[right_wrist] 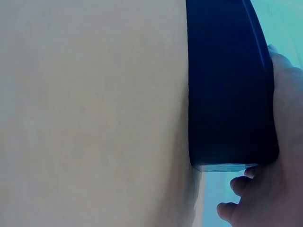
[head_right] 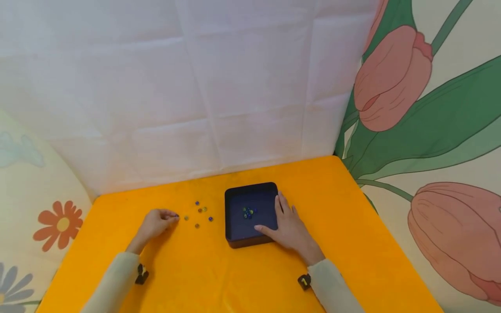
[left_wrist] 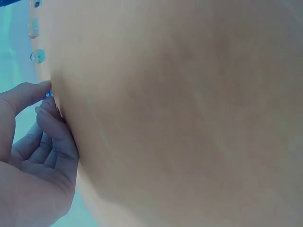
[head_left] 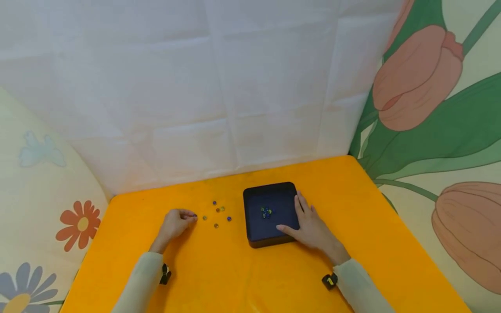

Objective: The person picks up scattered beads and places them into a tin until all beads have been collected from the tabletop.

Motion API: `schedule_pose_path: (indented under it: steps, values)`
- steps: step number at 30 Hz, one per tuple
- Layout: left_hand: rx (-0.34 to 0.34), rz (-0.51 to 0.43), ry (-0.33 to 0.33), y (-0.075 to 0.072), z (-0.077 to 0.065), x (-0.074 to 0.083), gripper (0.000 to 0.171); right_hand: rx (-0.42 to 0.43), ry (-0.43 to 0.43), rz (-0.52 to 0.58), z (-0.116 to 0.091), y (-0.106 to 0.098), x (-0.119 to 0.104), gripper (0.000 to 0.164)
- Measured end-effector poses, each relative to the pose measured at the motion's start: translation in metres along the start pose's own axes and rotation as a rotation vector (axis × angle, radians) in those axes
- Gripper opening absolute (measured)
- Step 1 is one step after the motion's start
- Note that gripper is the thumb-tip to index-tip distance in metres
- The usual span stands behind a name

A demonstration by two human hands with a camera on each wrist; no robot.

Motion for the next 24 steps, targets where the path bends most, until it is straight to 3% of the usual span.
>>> schedule_pose_path:
  steps: [12,24]
  values:
    - [0.014,-0.025,0.014,-0.002,-0.003,0.013,0.030,-0.004,-0.003,-0.022,0.001,0.000,0.000,0.122]
    - [0.033,-0.026,0.116,-0.008,-0.009,0.056,0.030,-0.005,0.004,-0.029,0.001,-0.002,0.001,0.121]
Point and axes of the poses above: each hand's wrist, its own z-axis towards the middle knuckle, its own y-axis out of the palm, x = y × z, the point moved 2 cm from there along z, towards the middle knuckle, and after that the axes turned 9 degrees about z, right-handed, at the moved point
